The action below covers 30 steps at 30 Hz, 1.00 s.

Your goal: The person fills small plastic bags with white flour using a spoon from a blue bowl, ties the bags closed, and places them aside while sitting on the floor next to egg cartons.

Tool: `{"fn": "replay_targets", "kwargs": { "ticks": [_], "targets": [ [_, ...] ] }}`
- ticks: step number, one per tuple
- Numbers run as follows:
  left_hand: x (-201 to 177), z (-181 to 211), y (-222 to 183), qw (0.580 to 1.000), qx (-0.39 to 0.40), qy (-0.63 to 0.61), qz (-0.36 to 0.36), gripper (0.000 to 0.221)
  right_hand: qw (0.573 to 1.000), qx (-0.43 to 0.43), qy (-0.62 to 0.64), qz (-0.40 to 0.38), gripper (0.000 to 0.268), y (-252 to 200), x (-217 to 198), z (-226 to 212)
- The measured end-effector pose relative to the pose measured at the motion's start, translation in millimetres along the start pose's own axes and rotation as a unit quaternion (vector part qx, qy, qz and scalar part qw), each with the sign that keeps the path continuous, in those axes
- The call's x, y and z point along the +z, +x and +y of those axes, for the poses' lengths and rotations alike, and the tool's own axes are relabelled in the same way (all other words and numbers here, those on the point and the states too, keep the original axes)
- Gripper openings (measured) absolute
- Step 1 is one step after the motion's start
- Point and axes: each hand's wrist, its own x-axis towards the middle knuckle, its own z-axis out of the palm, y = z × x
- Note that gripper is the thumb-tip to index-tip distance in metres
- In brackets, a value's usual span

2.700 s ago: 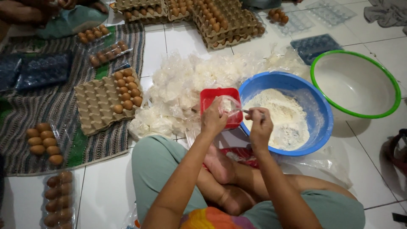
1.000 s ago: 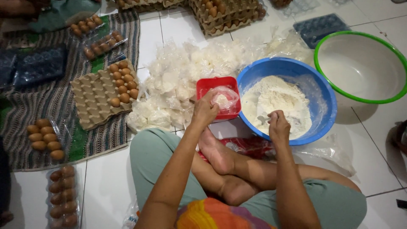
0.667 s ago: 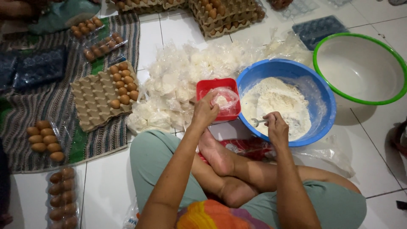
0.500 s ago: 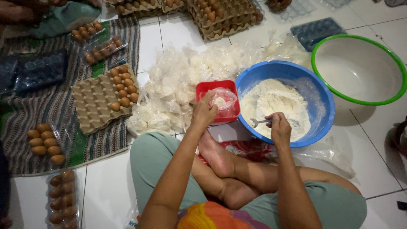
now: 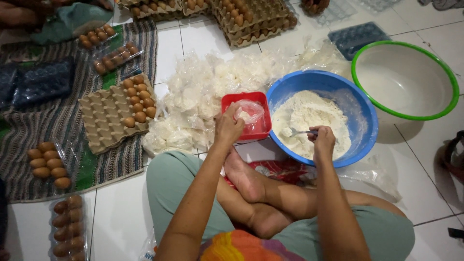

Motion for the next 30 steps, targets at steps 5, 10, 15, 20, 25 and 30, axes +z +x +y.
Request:
{"fn": "replay_targets", "kwargs": {
  "ticks": [5,10,15,20,25,30],
  "targets": [
    [5.8,-6.9,4.6,1.0,-0.001,-0.006,0.005,0.059,0.998,-0.01,-0.018,-0.059,0.034,8.6,4.9,0.8],
    [-8.5,7.1,0.0,1.0,-0.005,-0.005,0.002,0.059,0.992,-0.007,-0.031,-0.125,0.033,4.9,13.4,-1.5],
    [-18.3,18.4,-6.6,1.0,-0.009,-0.019,0.012,0.06,0.989,-0.013,-0.019,-0.144,0.035,-10.3,11.2,-18.6],
    [-21.0,22.7,-7.1,1.0,0.0,-0.018,0.015,0.059,0.993,-0.021,-0.009,-0.118,0.036,-18.4,7.1,-24.6],
    [-1.6,11.0,-1.6,0.999,0.004,-0.035,-0.003,0.064,0.996,0.025,0.065,-0.062,0.032,-15.4,1.8,-15.7],
    [-1.1,23.0,-3.0,0.999,0.004,-0.042,-0.026,0.062,0.988,0.075,0.134,-0.029,0.026,-9.3,-6.0,-9.9]
  ]
}}
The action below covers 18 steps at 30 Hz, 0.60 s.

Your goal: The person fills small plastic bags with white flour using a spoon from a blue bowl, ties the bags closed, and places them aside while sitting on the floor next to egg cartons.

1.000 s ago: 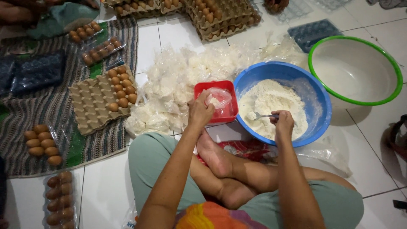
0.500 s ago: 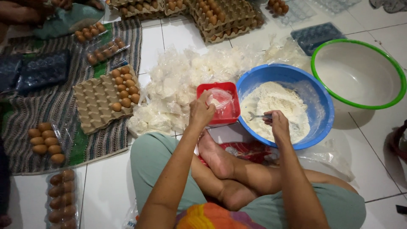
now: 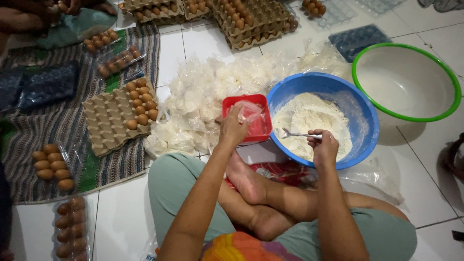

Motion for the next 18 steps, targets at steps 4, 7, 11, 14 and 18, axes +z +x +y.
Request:
{"fn": "replay_targets", "kwargs": {
  "ticks": [4,7,11,14,18],
  "targets": [
    [1.1,1.3,2.2,1.0,0.0,-0.002,0.022,0.046,0.997,0.033,0.067,0.024,0.023,6.5,-8.3,0.9],
    [12.4,-15.7,11.4,0.999,0.0,-0.007,0.033,0.033,0.994,0.022,0.097,0.038,0.022,-2.7,-3.2,-15.9],
    [22.1,-32.9,19.7,0.999,0.011,0.03,0.039,0.017,0.991,-0.021,0.125,0.05,0.021,-16.9,7.1,-39.2],
    [6.6,-8.5,3.4,0.999,-0.019,0.014,0.024,0.019,0.989,-0.033,0.138,0.049,0.022,-39.1,27.0,-63.8],
    [-0.1,7.9,-3.4,0.999,-0.016,-0.042,0.022,0.045,0.984,-0.023,0.173,0.036,0.02,-67.3,61.0,-84.7]
  ]
}}
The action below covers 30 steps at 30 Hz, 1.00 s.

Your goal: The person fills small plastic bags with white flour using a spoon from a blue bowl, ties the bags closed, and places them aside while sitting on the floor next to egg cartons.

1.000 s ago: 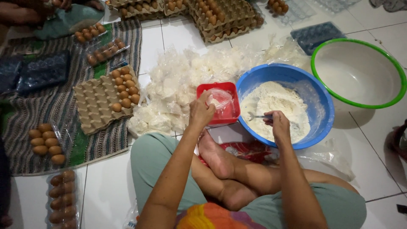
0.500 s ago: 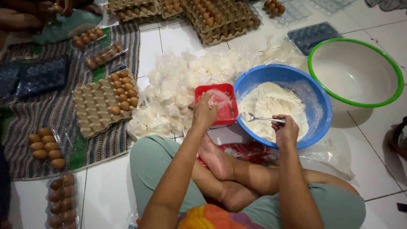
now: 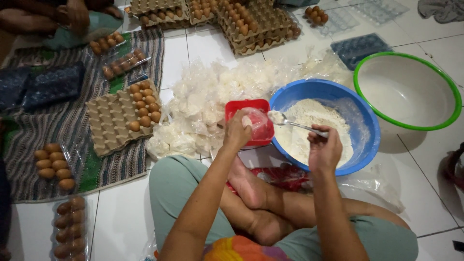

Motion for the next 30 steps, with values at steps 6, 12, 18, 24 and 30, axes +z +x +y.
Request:
{"fn": "replay_targets", "kwargs": {
  "ticks": [6,12,18,24,30],
  "targets": [
    [-3.6,11.5,-7.6,1.0,0.03,0.003,-0.009,0.058,0.998,-0.021,-0.038,-0.052,0.026,-27.3,39.3,15.6],
    [-9.8,24.3,-12.7,0.999,-0.019,0.011,-0.028,0.047,0.925,-0.187,-0.272,-0.189,0.031,-51.2,53.2,27.2],
    [-12.0,22.7,-17.0,1.0,-0.019,-0.005,-0.024,0.06,0.787,-0.386,-0.37,-0.306,0.019,-60.2,44.7,41.8],
    [-8.5,7.2,-14.0,0.999,-0.016,0.004,-0.027,0.064,0.841,-0.374,-0.245,-0.304,0.023,-62.4,24.5,25.0],
    [-6.1,-0.7,-10.5,1.0,-0.007,0.018,-0.01,0.065,0.922,-0.324,-0.189,-0.091,0.019,-23.8,6.7,13.7]
  ]
}}
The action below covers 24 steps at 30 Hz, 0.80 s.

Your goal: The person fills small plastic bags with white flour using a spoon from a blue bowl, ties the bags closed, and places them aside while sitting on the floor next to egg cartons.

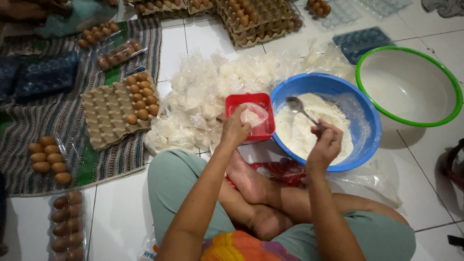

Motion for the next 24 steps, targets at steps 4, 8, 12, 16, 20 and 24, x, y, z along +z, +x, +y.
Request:
{"fn": "replay_targets", "kwargs": {
  "ticks": [4,8,12,16,20,24],
  "targets": [
    [-0.9,-4.3,0.7,1.0,-0.021,-0.002,-0.006,0.066,0.98,0.171,0.027,0.1,0.018,14.6,-34.6,77.0],
    [-6.3,3.0,2.2,0.998,-0.059,0.01,-0.026,0.066,0.974,0.207,-0.082,0.047,0.026,21.8,-50.4,121.2],
    [-7.2,8.4,3.0,0.998,-0.062,0.005,-0.014,0.066,0.949,0.179,-0.256,-0.042,0.027,21.1,-44.9,129.4],
    [-11.4,15.7,-1.0,0.997,-0.069,-0.002,-0.023,0.064,0.941,0.118,-0.294,-0.119,0.025,15.4,-38.2,124.0],
    [-12.6,21.9,-3.0,0.997,-0.069,-0.014,-0.024,0.065,0.916,0.146,-0.297,-0.228,0.026,16.9,-35.7,108.5],
    [-10.3,19.4,-5.0,0.997,-0.067,-0.017,-0.017,0.065,0.887,0.184,-0.316,-0.281,0.026,19.4,-33.8,108.5]
  ]
}}
